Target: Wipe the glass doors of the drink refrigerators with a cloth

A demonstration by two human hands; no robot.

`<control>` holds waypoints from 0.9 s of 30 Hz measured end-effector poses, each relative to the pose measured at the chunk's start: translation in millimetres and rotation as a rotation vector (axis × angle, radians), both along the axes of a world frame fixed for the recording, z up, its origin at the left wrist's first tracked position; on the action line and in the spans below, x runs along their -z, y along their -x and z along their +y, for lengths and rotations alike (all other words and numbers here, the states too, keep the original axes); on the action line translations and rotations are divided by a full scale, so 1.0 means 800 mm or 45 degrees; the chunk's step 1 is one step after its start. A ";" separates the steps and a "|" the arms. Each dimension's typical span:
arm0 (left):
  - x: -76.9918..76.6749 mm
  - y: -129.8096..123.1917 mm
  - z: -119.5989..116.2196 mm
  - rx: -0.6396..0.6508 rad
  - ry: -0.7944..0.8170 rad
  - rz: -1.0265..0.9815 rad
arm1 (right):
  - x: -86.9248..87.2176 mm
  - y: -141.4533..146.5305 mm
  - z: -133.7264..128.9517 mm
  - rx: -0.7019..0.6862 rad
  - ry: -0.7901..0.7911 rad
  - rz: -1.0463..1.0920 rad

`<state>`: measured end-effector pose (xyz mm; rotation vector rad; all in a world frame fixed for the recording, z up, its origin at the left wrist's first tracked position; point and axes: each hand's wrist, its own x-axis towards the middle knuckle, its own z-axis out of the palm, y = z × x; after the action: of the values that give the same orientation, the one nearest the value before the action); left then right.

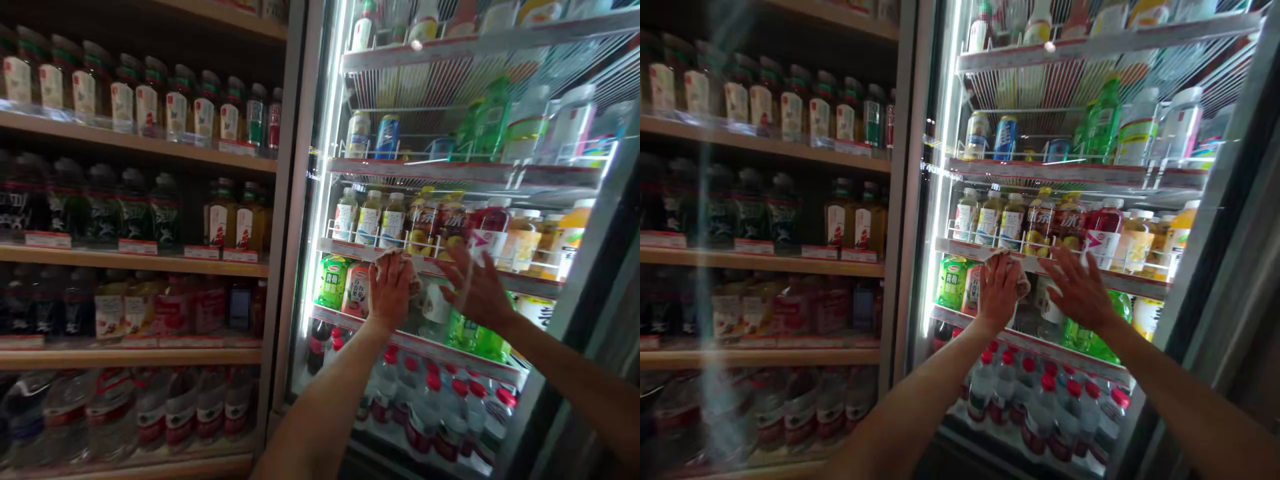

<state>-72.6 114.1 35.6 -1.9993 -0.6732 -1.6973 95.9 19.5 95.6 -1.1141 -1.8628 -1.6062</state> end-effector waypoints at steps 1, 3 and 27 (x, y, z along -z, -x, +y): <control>-0.004 0.012 0.008 -0.013 -0.039 0.035 | -0.007 -0.012 -0.005 0.000 -0.028 0.029; -0.010 0.043 0.028 -0.051 -0.082 0.044 | -0.014 -0.031 -0.015 -0.030 -0.048 0.104; -0.040 0.104 0.092 -0.019 -0.253 -0.252 | -0.006 -0.031 -0.017 0.210 -0.146 0.132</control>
<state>-156.0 187.7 67.5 -1.7033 -0.5580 -1.8904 120.6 6.2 100.7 -1.3027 -1.6279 -1.6870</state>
